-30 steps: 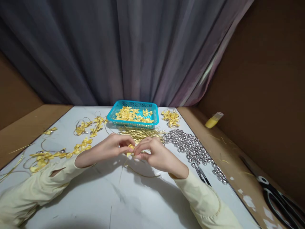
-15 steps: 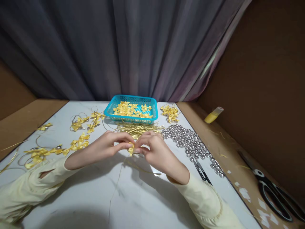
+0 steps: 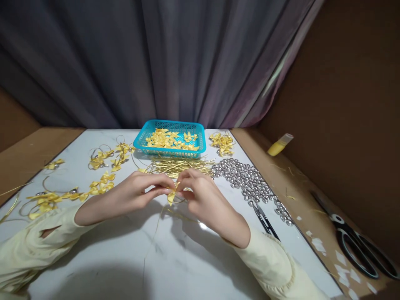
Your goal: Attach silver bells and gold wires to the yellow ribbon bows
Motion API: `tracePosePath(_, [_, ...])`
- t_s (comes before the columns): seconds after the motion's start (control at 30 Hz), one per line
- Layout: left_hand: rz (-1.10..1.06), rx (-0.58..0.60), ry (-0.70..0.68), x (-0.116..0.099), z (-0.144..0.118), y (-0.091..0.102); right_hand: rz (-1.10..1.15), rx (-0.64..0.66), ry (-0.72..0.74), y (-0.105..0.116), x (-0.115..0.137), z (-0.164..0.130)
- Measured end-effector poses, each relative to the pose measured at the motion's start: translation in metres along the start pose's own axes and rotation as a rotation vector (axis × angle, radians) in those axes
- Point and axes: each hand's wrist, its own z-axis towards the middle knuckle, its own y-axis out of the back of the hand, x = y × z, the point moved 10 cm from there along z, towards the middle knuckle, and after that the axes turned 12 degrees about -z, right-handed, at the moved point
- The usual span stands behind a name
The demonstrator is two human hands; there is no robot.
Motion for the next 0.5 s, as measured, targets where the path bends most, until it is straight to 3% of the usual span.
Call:
tracePosePath(0.2, [0.016, 0.050, 0.045, -0.003, -0.001, -0.002, -0.011, 0.008, 0.021, 0.000, 0.003, 0.001])
tracePosePath(0.4, [-0.019, -0.019, 0.192, 0.012, -0.001, 0.003, -0.023, -0.005, -0.008, 0.003, 0.002, 0.000])
tracePosePath(0.5, [-0.035, 0.006, 0.230, 0.018, -0.001, -0.001, -0.021, -0.012, -0.002, 0.005, 0.003, 0.000])
